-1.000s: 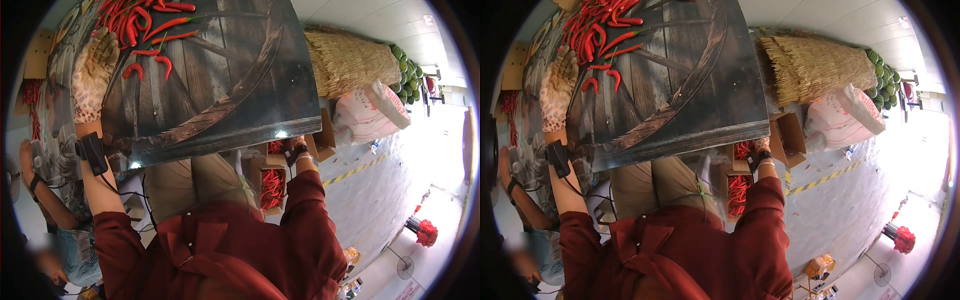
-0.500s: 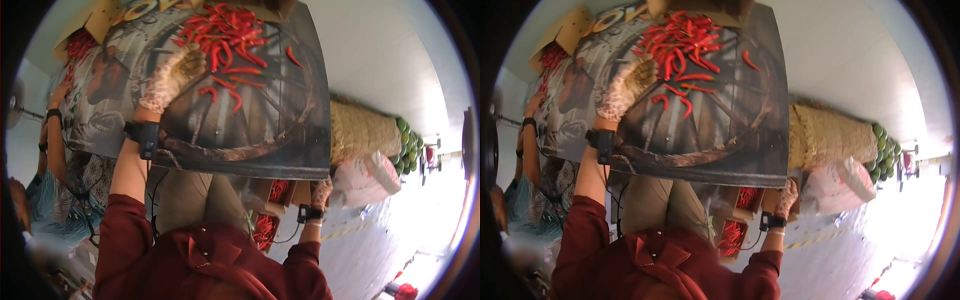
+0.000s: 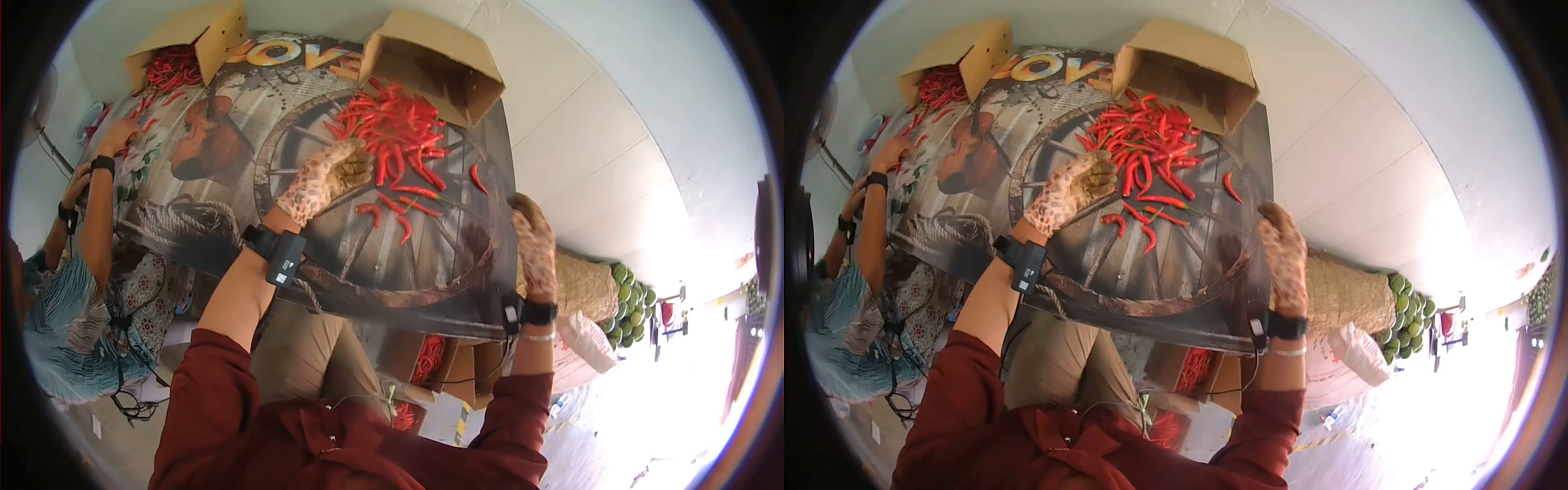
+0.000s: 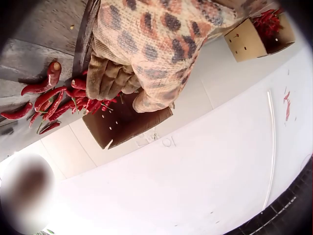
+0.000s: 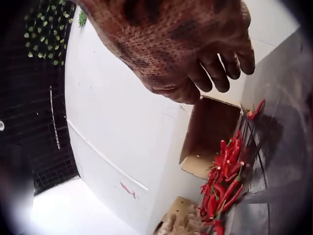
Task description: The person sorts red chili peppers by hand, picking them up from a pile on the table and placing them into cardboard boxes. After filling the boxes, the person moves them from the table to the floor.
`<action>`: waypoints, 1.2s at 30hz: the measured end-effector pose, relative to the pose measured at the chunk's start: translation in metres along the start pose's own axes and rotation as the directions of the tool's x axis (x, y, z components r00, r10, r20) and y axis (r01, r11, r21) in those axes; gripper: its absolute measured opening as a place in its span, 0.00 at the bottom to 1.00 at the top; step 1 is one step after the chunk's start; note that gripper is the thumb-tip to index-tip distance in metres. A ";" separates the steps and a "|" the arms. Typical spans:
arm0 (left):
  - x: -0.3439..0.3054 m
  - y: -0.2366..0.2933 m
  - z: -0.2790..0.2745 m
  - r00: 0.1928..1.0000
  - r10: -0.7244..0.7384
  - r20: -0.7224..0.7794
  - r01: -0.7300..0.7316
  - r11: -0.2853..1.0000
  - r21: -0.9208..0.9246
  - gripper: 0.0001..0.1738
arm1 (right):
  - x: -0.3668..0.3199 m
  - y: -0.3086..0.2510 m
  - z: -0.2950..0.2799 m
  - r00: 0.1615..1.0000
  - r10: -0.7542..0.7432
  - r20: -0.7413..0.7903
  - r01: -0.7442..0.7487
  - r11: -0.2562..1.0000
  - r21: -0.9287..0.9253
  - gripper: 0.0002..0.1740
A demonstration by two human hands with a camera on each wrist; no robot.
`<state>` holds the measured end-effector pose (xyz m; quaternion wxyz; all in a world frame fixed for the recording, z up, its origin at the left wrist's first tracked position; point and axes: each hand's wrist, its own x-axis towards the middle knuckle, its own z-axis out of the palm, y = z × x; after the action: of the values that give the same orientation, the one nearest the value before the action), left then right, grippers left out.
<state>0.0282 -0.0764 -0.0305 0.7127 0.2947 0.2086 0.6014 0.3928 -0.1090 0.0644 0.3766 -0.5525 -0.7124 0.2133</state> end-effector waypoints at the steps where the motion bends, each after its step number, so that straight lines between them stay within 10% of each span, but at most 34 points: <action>1: 0.001 0.000 -0.001 1.000 -0.016 -0.007 0.016 1.000 -0.019 0.21 | 0.016 0.003 0.012 1.000 -0.016 0.001 0.016 1.000 -0.002 0.24; 9: 0.000 -0.001 0.002 0.999 -0.031 -0.036 0.028 0.997 -0.067 0.17 | 0.084 0.015 0.097 0.998 0.046 0.050 -0.031 0.965 -0.262 0.25; 15: -0.002 0.003 0.008 0.998 -0.053 -0.023 0.052 0.997 -0.050 0.17 | 0.069 -0.030 0.118 0.946 -0.106 0.307 0.083 0.993 0.086 0.18; 18: -0.002 0.004 0.011 0.999 -0.046 -0.023 0.046 0.999 -0.013 0.17 | 0.071 -0.029 0.116 0.819 -0.011 0.574 -0.340 0.796 0.501 0.19; 21: 0.001 0.002 0.007 0.999 -0.050 -0.020 0.050 0.999 0.008 0.18 | 0.080 -0.029 0.103 0.769 -0.016 0.639 -0.279 0.891 0.359 0.19; 36: 0.002 -0.001 -0.001 0.999 -0.016 0.039 0.015 1.000 0.018 0.25 | 0.068 -0.002 0.138 0.968 0.247 0.048 -0.191 0.597 0.780 0.14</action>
<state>0.0289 -0.0740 -0.0315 0.7187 0.3110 0.2020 0.5881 0.2780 -0.0297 0.0003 0.5719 -0.4249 -0.4639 0.5264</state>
